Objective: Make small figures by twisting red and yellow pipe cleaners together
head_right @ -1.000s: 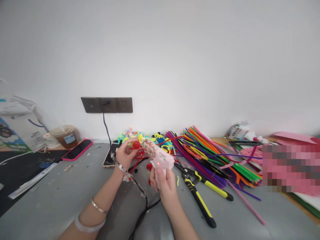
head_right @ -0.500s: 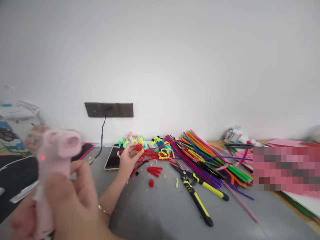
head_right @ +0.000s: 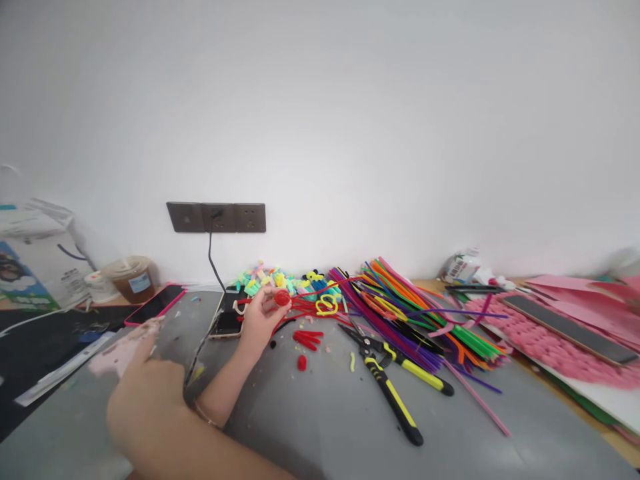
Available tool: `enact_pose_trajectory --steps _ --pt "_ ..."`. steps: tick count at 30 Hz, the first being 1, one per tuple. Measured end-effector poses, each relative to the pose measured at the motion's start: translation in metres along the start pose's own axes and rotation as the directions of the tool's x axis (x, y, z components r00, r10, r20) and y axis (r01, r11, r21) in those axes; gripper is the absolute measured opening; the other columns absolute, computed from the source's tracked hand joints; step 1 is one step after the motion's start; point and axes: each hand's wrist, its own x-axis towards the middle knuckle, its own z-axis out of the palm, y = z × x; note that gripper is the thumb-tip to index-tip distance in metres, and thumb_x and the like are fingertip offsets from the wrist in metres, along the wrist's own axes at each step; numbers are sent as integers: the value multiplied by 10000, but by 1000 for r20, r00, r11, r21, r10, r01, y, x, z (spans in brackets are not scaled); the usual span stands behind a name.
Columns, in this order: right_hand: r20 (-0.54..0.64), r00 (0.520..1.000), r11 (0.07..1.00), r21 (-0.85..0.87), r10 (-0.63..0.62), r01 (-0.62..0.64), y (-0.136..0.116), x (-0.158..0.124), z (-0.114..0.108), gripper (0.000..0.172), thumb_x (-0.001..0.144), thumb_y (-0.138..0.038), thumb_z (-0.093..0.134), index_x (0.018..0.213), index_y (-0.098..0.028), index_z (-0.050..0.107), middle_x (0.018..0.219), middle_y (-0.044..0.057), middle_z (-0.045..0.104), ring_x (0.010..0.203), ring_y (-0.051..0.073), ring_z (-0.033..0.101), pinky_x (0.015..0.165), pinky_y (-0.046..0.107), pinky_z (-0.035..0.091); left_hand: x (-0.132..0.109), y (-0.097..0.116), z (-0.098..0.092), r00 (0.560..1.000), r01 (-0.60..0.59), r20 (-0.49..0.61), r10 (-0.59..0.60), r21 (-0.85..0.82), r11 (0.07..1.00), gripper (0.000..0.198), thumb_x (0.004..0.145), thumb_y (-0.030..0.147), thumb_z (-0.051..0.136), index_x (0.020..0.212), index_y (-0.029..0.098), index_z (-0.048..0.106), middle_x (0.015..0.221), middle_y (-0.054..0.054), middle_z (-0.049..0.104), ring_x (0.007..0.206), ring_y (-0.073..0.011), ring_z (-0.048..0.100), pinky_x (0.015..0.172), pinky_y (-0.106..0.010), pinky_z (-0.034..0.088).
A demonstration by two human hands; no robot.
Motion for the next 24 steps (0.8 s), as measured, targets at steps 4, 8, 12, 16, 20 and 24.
enact_pose_trajectory --steps 4,8,12,16,20,24 --pt "102 991 991 -112 85 -74 -1 -1 8 809 744 -48 610 1455 39 235 1043 271 699 920 321 720 713 439 591 1 -4 -1 1000 -1 -5 1 35 999 265 723 317 739 893 195 575 949 -60 704 864 -218 710 815 -372 570" --pt "5 995 990 -105 -97 97 13 -29 -10 509 803 -208 633 1270 -45 516 1154 231 655 1011 330 666 738 444 583 2 -10 -2 1000 16 25 -17 18 1000 297 727 342 741 929 198 578 964 -58 704 863 -219 706 785 -365 574" --pt "-207 921 944 -53 -330 326 56 -77 -67 177 883 -266 576 965 -128 651 989 117 703 892 244 664 769 350 539 3 -11 -3 999 51 15 -51 -1 999 322 711 354 757 926 199 573 948 -49 706 841 -210 704 769 -352 575" --pt "-154 977 984 77 -147 160 128 -113 -118 89 828 -135 591 818 -176 669 778 23 692 665 162 627 611 247 457 6 -12 -2 999 50 -3 -50 -12 999 336 698 346 773 932 193 588 956 -59 705 842 -207 706 781 -350 577" --pt "-119 990 997 -31 -74 71 190 -123 -117 378 687 77 494 862 -190 696 936 49 670 892 191 626 802 279 464 5 -13 -1 997 81 20 -80 -27 996 371 698 379 768 960 184 593 986 -73 705 816 -215 711 691 -330 589" --pt "-117 990 997 -22 -82 80 212 -119 -94 404 685 91 496 892 -187 703 1018 66 631 974 190 613 888 290 451 4 -12 1 995 97 28 -96 -47 994 379 695 388 769 965 189 593 983 -70 707 839 -221 713 671 -322 598"
